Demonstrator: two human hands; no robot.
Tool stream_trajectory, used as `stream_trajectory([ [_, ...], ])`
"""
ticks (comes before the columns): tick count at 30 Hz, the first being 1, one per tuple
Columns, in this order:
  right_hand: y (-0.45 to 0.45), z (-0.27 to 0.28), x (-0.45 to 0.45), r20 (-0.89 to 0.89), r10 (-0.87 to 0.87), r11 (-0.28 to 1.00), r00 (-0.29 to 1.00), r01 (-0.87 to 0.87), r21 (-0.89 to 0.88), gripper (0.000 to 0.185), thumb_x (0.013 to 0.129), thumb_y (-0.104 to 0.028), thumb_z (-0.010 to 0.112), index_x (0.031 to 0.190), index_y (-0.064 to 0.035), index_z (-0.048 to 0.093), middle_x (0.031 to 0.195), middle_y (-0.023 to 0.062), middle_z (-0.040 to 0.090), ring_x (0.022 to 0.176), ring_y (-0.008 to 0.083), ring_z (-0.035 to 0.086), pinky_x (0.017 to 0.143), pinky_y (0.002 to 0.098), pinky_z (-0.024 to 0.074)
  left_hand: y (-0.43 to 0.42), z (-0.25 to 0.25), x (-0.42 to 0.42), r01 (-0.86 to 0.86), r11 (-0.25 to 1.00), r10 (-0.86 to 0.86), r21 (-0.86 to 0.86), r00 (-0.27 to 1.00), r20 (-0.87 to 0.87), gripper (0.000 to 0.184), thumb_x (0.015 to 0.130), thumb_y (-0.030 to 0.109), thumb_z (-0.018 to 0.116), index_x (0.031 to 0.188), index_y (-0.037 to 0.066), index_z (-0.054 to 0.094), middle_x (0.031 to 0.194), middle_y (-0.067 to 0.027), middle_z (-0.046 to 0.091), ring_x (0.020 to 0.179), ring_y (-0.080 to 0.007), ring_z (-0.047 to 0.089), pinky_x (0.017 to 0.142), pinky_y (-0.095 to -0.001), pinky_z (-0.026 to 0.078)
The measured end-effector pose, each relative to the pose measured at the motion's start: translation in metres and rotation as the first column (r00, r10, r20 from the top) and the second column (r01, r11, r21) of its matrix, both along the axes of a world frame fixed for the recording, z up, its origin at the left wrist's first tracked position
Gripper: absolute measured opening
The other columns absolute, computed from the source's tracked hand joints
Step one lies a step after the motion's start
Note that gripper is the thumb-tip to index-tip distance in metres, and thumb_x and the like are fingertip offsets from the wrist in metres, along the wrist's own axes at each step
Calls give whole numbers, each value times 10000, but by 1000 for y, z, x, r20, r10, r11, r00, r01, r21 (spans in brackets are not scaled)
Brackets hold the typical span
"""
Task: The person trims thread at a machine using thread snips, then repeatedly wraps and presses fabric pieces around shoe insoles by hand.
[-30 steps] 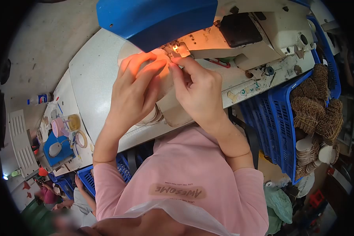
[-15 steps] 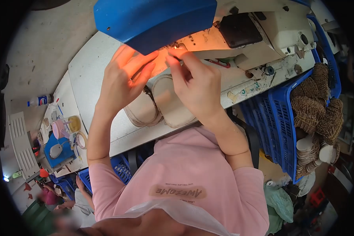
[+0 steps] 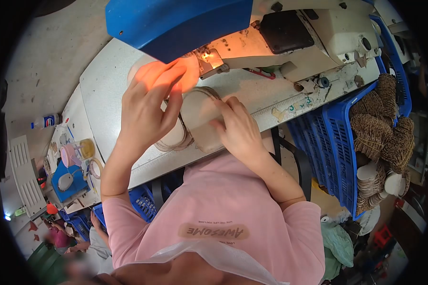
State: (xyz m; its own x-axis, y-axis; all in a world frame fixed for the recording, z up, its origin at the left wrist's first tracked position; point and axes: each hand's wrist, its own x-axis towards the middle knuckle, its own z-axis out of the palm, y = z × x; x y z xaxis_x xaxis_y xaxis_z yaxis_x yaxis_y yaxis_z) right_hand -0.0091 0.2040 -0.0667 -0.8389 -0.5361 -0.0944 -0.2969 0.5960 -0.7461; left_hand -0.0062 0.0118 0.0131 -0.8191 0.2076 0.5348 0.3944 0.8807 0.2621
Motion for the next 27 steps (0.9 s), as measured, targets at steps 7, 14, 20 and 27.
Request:
stream_trajectory([
  [7, -5, -6, 0, -23, -65, 996, 998, 64, -61, 380, 758, -73, 700, 1096, 17, 551, 1019, 195, 574, 978, 374, 565, 840, 434, 469, -13, 2, -6, 20, 1000, -19, 0, 989, 145, 239, 726, 33, 612, 961, 15, 657, 1044, -132, 611, 949, -311, 588, 763, -369, 509],
  [14, -7, -4, -1, 70, -99, 993, 993, 103, -56, 383, 738, -31, 703, 1080, 29, 542, 971, 209, 584, 952, 397, 562, 849, 437, 461, -1, 3, -2, -65, 996, 70, -61, 994, 86, 231, 732, 56, 622, 952, -9, 657, 1047, -121, 601, 941, -300, 571, 752, -360, 505],
  [20, -7, -4, 1, -33, -100, 990, 994, 96, -100, 390, 747, -7, 688, 1100, 49, 532, 995, 240, 588, 962, 420, 564, 860, 457, 460, 12, -2, 5, -73, 995, 75, -61, 997, 29, 254, 733, 61, 618, 958, -52, 641, 1087, -156, 591, 942, -306, 558, 803, -394, 480],
  [27, -12, -3, -1, 169, -143, 985, 975, 157, -74, 349, 745, 8, 677, 1072, 62, 571, 990, 256, 625, 969, 416, 596, 856, 453, 471, 7, -8, -3, -99, 993, 94, 60, 993, 74, 325, 734, 19, 575, 1039, -89, 609, 1121, -181, 577, 975, -349, 547, 857, -431, 464],
])
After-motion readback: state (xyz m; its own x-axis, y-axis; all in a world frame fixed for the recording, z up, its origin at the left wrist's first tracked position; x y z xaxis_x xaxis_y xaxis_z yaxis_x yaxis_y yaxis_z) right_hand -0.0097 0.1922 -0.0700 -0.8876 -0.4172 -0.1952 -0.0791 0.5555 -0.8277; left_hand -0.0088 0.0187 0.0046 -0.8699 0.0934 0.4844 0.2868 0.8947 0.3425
